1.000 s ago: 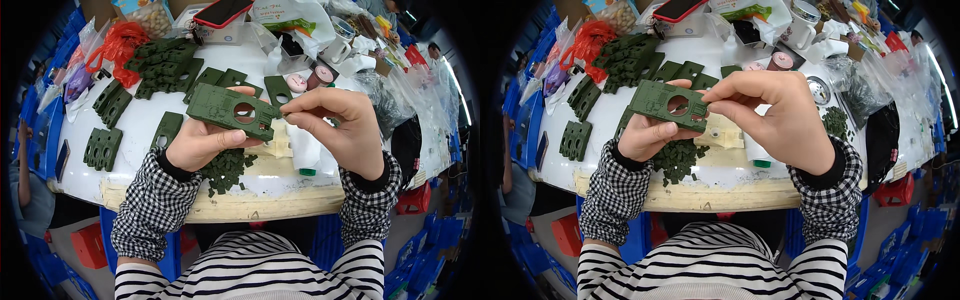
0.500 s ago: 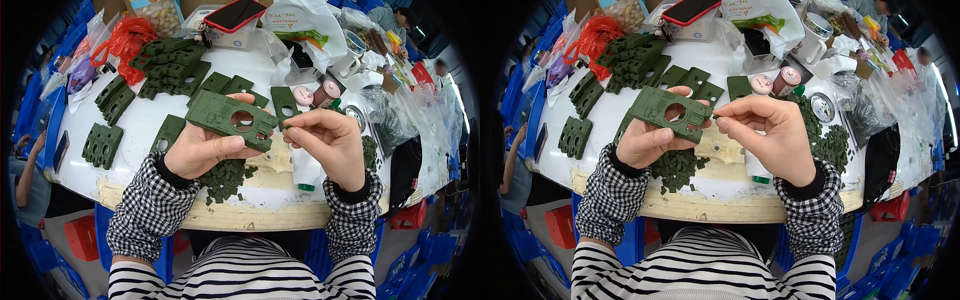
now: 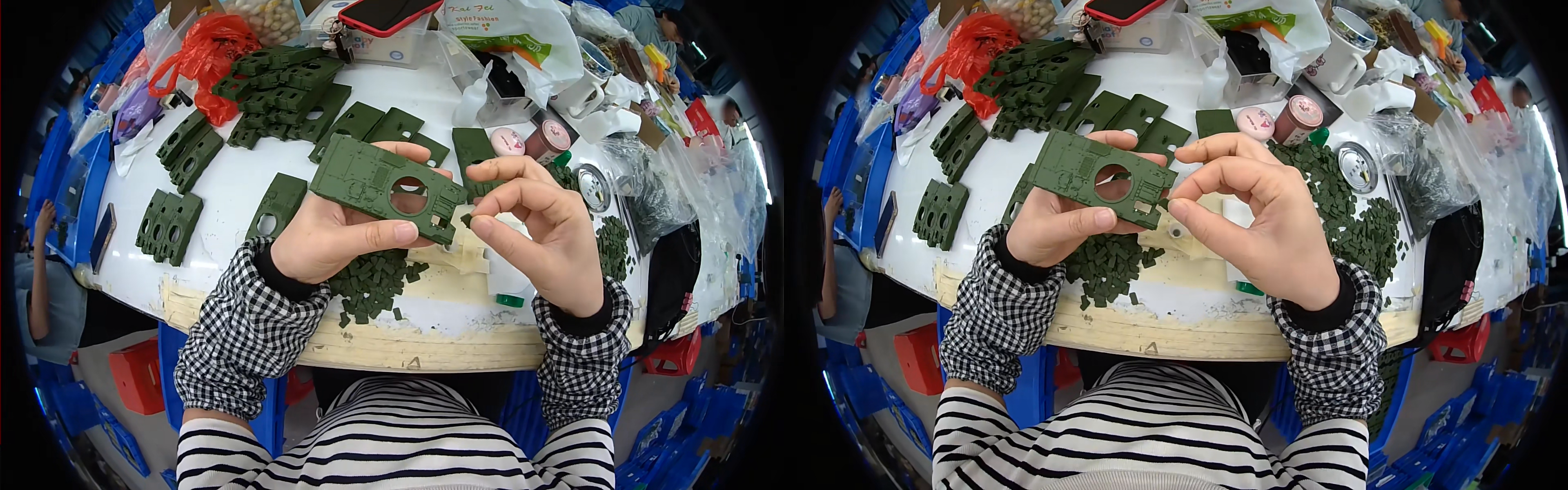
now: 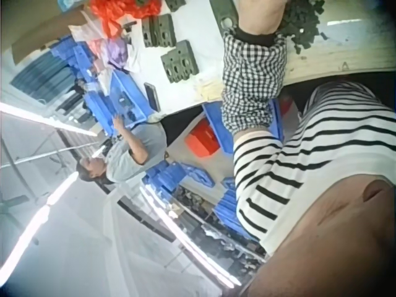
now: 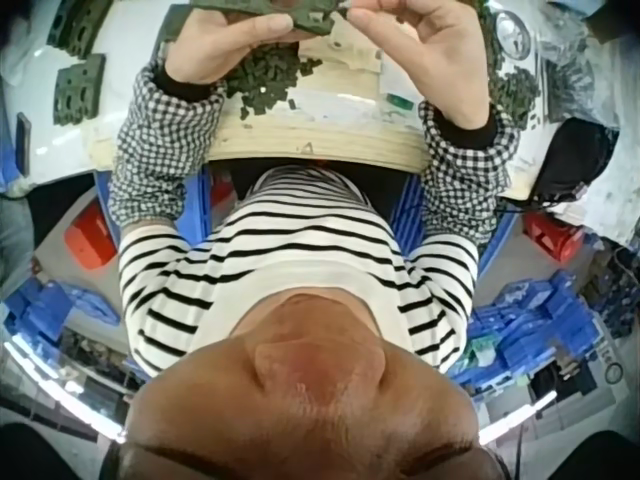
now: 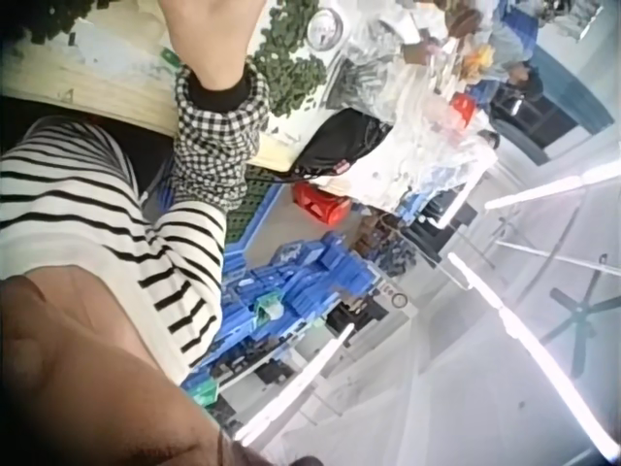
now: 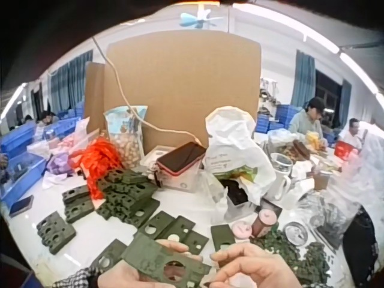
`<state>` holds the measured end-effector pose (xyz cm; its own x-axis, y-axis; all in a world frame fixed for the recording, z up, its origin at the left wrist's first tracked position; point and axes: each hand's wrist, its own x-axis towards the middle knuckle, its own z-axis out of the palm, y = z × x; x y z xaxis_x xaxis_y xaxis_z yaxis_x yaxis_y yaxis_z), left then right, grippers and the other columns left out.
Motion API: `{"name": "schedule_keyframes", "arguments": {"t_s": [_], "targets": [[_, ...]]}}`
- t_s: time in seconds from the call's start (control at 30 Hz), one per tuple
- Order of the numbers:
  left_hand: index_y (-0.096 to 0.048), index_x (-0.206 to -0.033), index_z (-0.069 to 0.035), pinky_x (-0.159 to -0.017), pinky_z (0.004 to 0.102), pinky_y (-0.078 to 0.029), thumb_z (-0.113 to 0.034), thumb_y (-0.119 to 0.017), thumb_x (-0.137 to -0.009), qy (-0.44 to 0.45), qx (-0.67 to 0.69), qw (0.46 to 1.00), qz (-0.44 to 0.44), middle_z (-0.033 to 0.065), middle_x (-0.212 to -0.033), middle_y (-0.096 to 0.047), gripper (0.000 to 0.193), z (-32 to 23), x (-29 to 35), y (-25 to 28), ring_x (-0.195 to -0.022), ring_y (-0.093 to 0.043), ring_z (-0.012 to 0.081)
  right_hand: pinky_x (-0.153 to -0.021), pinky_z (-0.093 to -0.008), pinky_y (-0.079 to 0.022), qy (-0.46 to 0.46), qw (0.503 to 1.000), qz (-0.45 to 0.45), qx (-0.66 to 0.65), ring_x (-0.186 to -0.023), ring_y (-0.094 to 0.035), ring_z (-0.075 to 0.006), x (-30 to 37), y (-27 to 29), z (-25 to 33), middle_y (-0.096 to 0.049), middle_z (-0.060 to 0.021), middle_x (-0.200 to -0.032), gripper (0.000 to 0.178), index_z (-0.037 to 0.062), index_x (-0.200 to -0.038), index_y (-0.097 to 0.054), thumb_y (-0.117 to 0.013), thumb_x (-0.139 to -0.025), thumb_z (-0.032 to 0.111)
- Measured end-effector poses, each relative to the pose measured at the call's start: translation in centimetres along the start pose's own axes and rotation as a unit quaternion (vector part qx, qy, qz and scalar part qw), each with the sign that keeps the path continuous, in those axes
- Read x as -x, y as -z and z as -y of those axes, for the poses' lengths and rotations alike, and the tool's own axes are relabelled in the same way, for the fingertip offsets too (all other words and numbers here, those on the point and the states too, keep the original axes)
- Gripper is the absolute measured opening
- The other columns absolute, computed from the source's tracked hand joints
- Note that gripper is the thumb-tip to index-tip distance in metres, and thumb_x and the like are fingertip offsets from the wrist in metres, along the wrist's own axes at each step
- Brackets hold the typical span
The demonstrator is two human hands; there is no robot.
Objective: Assembling plastic toy tank models by gluing various green components together at a workshop bench.
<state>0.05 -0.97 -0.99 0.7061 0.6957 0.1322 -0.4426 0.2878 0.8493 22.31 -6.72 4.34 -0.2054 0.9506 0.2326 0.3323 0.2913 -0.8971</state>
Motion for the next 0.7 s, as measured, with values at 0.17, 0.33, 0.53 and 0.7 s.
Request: {"name": "schedule_keyframes", "arguments": {"t_s": [0.17,0.33,0.53,0.7], "targets": [[-0.032,-0.141,-0.002,-0.095,0.0462,-0.055,-0.001,-0.069,-0.082,0.002,-0.023,1.0,0.01,0.0269,-0.14,-0.044,0.069,0.0,0.1,0.0,-0.127,-0.051,0.033,-0.095,-0.033,-0.041,-0.008,1.0,0.003,0.005,-0.104,-0.057,-0.0178,0.0,-0.3,-0.2,-0.062,-0.0112,-0.113,0.01,0.0016,-0.083,-0.07,-0.073,-0.077,0.009],[-0.033,-0.14,-0.001,-0.095,0.0456,-0.054,0.001,-0.07,-0.081,0.024,-0.045,0.999,0.01,0.0227,-0.135,-0.049,0.07,0.0,0.4,-0.1,-0.125,-0.052,0.0317,-0.098,-0.0353,-0.04,-0.002,1.0,0.023,0.018,-0.106,-0.057,-0.0197,0.2,-0.4,0.1,-0.063,-0.0106,-0.112,0.008,0.0035,-0.081,-0.07,-0.073,-0.077,0.01],[-0.034,-0.14,0.0,-0.097,0.0452,-0.054,0.002,-0.07,-0.079,0.04,-0.051,0.998,0.012,0.0167,-0.13,-0.051,0.071,-0.4,0.5,-0.4,-0.123,-0.053,0.0292,-0.096,-0.0356,-0.041,0.011,0.996,0.051,0.073,-0.103,-0.057,-0.0213,0.4,-0.7,0.6,-0.063,-0.0092,-0.107,0.008,0.0052,-0.079,-0.069,-0.074,-0.076,0.01],[-0.034,-0.141,0.0,-0.097,0.0453,-0.053,0.003,-0.07,-0.079,0.049,-0.043,0.998,0.015,0.0152,-0.133,-0.048,0.072,-0.5,0.9,-0.6,-0.123,-0.052,0.0286,-0.094,-0.0344,-0.042,-0.009,0.995,0.055,0.078,-0.102,-0.057,-0.0207,0.6,-0.8,1.4,-0.062,-0.0083,-0.105,0.008,0.0052,-0.078,-0.069,-0.075,-0.075,0.01]]}}
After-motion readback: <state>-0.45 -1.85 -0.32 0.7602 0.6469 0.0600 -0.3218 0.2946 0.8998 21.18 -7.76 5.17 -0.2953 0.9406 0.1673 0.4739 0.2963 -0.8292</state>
